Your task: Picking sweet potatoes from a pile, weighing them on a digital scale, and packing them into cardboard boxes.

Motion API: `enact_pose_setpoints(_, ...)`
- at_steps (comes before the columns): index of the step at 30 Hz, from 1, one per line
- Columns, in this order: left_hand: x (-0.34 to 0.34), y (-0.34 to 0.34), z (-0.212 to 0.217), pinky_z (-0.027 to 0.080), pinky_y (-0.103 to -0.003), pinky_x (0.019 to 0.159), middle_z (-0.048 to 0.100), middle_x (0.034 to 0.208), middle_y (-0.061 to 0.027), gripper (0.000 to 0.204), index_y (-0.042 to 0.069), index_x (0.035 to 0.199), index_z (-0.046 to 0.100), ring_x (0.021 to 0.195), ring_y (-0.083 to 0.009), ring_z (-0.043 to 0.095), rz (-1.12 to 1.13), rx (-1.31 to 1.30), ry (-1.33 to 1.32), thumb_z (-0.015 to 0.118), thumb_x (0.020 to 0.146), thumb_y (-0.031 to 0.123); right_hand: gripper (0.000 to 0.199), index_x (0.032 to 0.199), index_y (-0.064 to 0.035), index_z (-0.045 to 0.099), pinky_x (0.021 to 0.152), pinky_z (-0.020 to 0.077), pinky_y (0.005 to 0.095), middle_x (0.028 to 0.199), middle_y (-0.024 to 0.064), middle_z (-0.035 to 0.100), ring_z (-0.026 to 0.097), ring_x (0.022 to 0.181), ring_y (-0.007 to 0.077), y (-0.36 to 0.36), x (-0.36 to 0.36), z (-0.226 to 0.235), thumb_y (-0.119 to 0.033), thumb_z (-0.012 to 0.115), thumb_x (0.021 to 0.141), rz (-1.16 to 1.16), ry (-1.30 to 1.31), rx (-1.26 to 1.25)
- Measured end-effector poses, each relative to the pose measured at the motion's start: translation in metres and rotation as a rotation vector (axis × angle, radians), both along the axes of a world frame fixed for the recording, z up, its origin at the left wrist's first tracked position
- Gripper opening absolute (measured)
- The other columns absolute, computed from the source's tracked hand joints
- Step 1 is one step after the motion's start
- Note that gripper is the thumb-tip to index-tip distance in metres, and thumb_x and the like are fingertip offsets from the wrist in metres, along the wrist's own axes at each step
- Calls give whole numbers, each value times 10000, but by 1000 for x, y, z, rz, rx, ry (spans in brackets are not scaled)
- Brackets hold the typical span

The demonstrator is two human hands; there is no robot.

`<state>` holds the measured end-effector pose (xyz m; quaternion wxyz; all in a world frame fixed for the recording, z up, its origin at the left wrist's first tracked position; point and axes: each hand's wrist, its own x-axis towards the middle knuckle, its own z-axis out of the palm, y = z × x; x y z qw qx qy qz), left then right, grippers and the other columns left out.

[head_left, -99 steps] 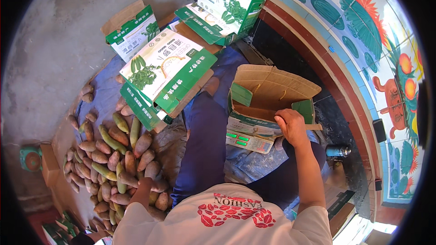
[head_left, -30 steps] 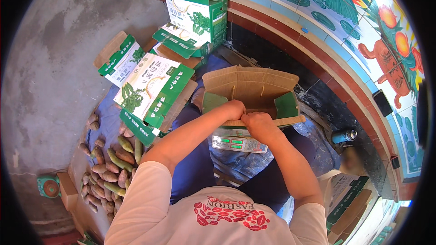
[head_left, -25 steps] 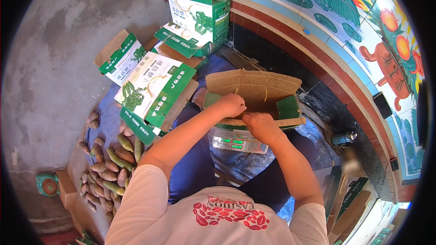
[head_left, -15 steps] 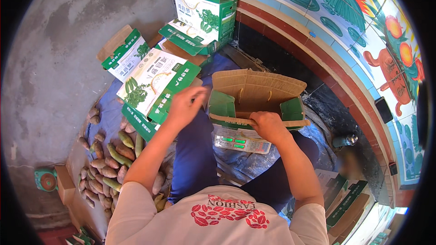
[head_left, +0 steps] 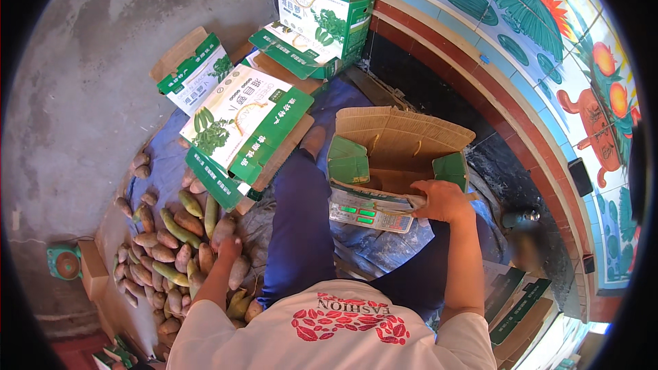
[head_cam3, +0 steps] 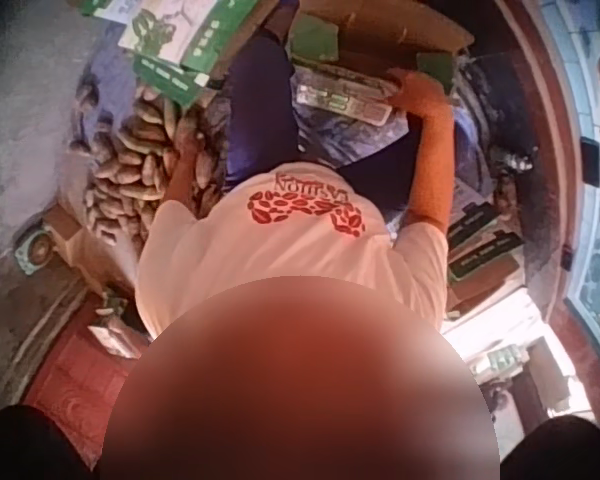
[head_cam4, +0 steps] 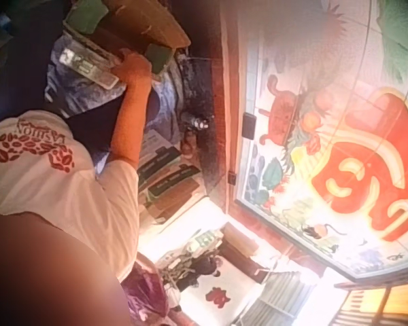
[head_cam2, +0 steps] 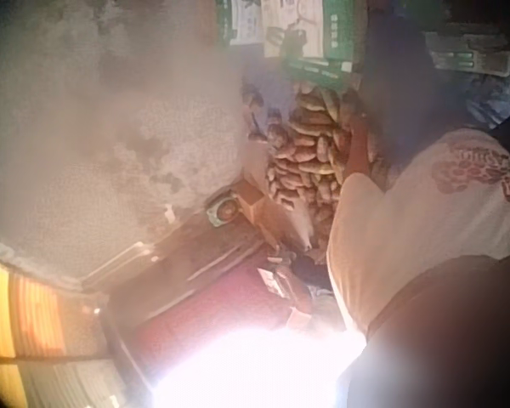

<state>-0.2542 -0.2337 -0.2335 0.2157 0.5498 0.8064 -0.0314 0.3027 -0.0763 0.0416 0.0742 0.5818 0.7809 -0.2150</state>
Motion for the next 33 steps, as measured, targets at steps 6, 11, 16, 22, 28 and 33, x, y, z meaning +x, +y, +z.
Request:
enact_pose_setpoints(6, -27, -85, -52, 467, -417, 932, 621, 1130, -219, 415, 61, 1149, 623, 1091, -332, 592, 19, -486, 9, 612, 804, 290, 259, 1017, -143, 698, 784, 511, 401, 918, 113, 692, 654, 905, 282, 7, 9, -17, -168, 652, 763, -61, -129, 30)
enact_pose_setpoints(11, 5, -124, -44, 499, -398, 861, 629, 1116, -195, 501, 76, 1155, 606, 1021, -336, 619, 26, -531, 98, 710, 726, 313, 207, 926, -141, 707, 697, 513, 406, 841, 118, 684, 662, 823, 287, 5, 7, -24, -88, 568, 782, 30, -122, 224)
enact_pose_setpoints(16, 17, -130, -49, 498, -400, 862, 627, 1117, -196, 513, 76, 1165, 595, 1024, -338, 617, 36, -538, 33, 716, 722, 306, 119, 831, -105, 645, 641, 501, 408, 756, 105, 654, 648, 734, 297, 9, 5, -27, -58, 554, 770, 79, -57, 417)
enact_pose_setpoints(22, 28, -130, -53, 497, -402, 864, 625, 1118, -197, 533, 76, 1179, 579, 1030, -341, 613, 24, -543, -50, 725, 717, 297, 86, 817, -95, 591, 633, 494, 388, 720, 89, 613, 638, 709, 272, 10, 4, -28, -57, 540, 759, 130, -77, 554)
enact_pose_setpoints(28, 39, -133, -55, 495, -405, 865, 623, 1119, -199, 553, 76, 1194, 563, 1035, -343, 610, 11, -554, -131, 734, 711, 287, 102, 813, -105, 605, 673, 482, 386, 736, 88, 616, 627, 728, 285, 13, 4, -29, -44, 549, 754, 124, -50, 606)
enact_pose_setpoints(33, 45, -133, -57, 494, -407, 866, 621, 1119, -200, 572, 76, 1206, 549, 1040, -345, 607, -5, -559, -192, 741, 706, 279, 105, 810, -104, 612, 674, 483, 386, 744, 90, 622, 628, 730, 290, 13, 5, -31, -39, 548, 757, 103, -45, 588)
